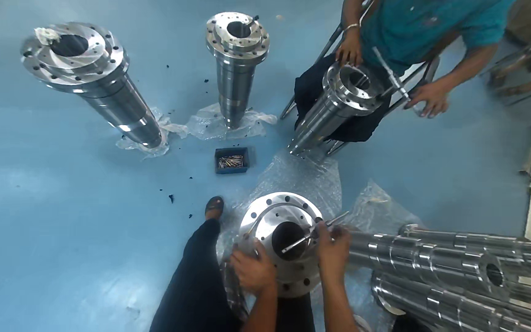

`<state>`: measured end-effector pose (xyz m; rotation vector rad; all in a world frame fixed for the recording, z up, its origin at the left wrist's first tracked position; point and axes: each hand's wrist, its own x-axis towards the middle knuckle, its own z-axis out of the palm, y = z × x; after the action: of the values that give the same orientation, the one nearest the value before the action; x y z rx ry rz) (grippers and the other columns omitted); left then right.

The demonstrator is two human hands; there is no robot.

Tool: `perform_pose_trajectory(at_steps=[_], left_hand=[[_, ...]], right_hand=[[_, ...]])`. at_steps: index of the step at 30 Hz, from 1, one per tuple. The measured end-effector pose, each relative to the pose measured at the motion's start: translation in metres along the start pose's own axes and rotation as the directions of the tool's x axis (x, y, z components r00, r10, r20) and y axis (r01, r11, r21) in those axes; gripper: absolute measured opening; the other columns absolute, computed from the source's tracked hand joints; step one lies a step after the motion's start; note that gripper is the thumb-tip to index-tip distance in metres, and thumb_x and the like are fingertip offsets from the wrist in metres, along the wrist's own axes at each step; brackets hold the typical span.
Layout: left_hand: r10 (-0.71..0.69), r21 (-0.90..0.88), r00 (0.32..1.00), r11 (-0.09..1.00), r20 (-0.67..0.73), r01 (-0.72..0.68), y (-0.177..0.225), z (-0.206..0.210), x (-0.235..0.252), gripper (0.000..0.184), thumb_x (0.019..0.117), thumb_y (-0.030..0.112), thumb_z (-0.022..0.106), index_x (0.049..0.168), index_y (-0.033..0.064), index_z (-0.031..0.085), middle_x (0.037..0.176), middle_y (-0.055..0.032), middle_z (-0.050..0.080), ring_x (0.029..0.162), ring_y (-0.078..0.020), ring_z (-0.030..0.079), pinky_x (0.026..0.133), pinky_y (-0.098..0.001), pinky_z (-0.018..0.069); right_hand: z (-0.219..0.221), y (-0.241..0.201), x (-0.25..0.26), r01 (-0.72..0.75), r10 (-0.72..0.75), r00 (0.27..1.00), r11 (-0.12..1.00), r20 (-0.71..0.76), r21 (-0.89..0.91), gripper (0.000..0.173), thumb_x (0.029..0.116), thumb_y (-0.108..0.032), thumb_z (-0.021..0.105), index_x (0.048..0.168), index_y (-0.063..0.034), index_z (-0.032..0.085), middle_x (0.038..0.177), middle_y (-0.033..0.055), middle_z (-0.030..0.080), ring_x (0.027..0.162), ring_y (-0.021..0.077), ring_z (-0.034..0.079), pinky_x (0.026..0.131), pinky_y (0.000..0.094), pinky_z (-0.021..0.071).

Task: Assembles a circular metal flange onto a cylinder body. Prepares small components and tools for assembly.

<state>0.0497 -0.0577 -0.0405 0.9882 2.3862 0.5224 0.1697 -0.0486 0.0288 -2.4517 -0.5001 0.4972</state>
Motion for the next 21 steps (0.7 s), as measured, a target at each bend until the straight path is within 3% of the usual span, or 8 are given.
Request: perform_pose_trajectory(at_steps=[3, 7, 11, 13, 15, 17, 19, 21], left_hand=[[-0.001, 0.001, 1.0, 1.0, 0.009, 0.001, 0.002, -0.001, 0.0, 0.068, 0.0977, 0.05, 0.058, 0.14, -0.0036, 0.056, 0.125, -0.0271, 0.063, 0.107, -0.0452, 0.067, 0.083, -0.0627, 0.0539], [-0.018, 0.016, 1.0, 1.0, 0.026, 0.017, 0.001, -0.002, 0.0, 0.069, 0.0976, 0.051, 0.058, 0.141, -0.0021, 0.055, 0.127, -0.0261, 0.062, 0.109, -0.0442, 0.066, 0.083, -0.0617, 0.0543], [-0.007, 0.006, 1.0, 1.0, 0.011, 0.006, 0.0, 0.0, 0.001, 0.069, 0.0974, 0.05, 0.058, 0.141, -0.0026, 0.055, 0.126, -0.0262, 0.063, 0.108, -0.044, 0.067, 0.082, -0.061, 0.0548], [-0.003, 0.007, 1.0, 1.0, 0.0, 0.003, 0.0, 0.001, 0.001, 0.068, 0.0969, 0.05, 0.058, 0.14, -0.0024, 0.056, 0.124, -0.026, 0.063, 0.107, -0.0441, 0.067, 0.081, -0.0612, 0.0545], [-0.016, 0.01, 1.0, 1.0, 0.016, 0.016, 0.0, 0.0, 0.001, 0.068, 0.097, 0.05, 0.059, 0.14, -0.0025, 0.056, 0.125, -0.026, 0.063, 0.108, -0.0441, 0.066, 0.083, -0.0614, 0.054], [-0.013, 0.016, 1.0, 1.0, 0.016, 0.013, 0.001, -0.001, 0.001, 0.068, 0.0968, 0.05, 0.059, 0.14, -0.0024, 0.056, 0.124, -0.0255, 0.064, 0.108, -0.0436, 0.067, 0.083, -0.0608, 0.0544], [-0.011, 0.016, 1.0, 1.0, 0.014, 0.011, 0.001, -0.002, 0.002, 0.067, 0.0967, 0.05, 0.059, 0.139, -0.002, 0.057, 0.123, -0.0252, 0.064, 0.108, -0.0432, 0.067, 0.083, -0.0603, 0.0547], [-0.016, 0.022, 1.0, 1.0, 0.017, 0.016, 0.001, -0.002, 0.003, 0.067, 0.0965, 0.05, 0.06, 0.139, -0.0016, 0.057, 0.123, -0.025, 0.064, 0.107, -0.043, 0.067, 0.083, -0.0601, 0.0551]], right_hand=[[0.003, -0.011, 0.008, 0.039, -0.021, 0.986, 0.994, 0.164, -0.104, 0.05, 0.0987, -0.019, 0.067, 0.138, 0.0077, 0.051, 0.133, 0.0298, 0.055, 0.114, 0.0404, 0.061, 0.096, 0.0554, 0.0502], [-0.005, 0.001, 0.023, 0.423, -0.318, 0.867, 0.877, 0.383, -0.228, 0.033, 0.0956, -0.002, 0.063, 0.128, 0.0001, 0.067, 0.124, 0.0215, 0.066, 0.112, 0.0367, 0.064, 0.099, 0.0558, 0.0499], [-0.005, 0.015, 0.03, 0.71, -0.607, 0.692, 0.671, 0.391, -0.213, 0.026, 0.0866, 0.009, 0.065, 0.099, -0.0078, 0.08, 0.118, 0.0137, 0.073, 0.127, 0.0417, 0.058, 0.114, 0.0679, 0.0322], [-0.002, 0.021, 0.03, 0.746, -0.666, 0.659, 0.638, 0.35, -0.189, 0.032, 0.0833, 0.014, 0.062, 0.096, -0.0087, 0.081, 0.122, 0.0134, 0.072, 0.134, 0.0439, 0.053, 0.118, 0.0715, 0.0233], [0.001, 0.028, 0.026, 0.733, -0.691, 0.676, 0.666, 0.256, -0.139, 0.036, 0.0826, 0.015, 0.057, 0.1, -0.0067, 0.08, 0.127, 0.0155, 0.07, 0.137, 0.0445, 0.051, 0.119, 0.0718, 0.0209], [0.004, 0.03, 0.014, 0.66, -0.658, 0.751, 0.746, 0.055, -0.082, 0.033, 0.0847, 0.009, 0.052, 0.107, 0.0014, 0.076, 0.131, 0.0218, 0.067, 0.136, 0.0446, 0.052, 0.118, 0.0659, 0.0298], [0.001, 0.02, 0.0, 0.46, -0.466, 0.875, 0.885, -0.129, -0.076, 0.03, 0.0925, 0.003, 0.053, 0.118, 0.0081, 0.068, 0.131, 0.0277, 0.063, 0.127, 0.0427, 0.057, 0.108, 0.0561, 0.0449], [0.0, 0.005, -0.009, 0.14, -0.14, 0.976, 0.99, -0.165, -0.01, 0.037, 0.1012, -0.015, 0.06, 0.128, 0.011, 0.058, 0.128, 0.0313, 0.057, 0.116, 0.0414, 0.058, 0.099, 0.0527, 0.0484]])
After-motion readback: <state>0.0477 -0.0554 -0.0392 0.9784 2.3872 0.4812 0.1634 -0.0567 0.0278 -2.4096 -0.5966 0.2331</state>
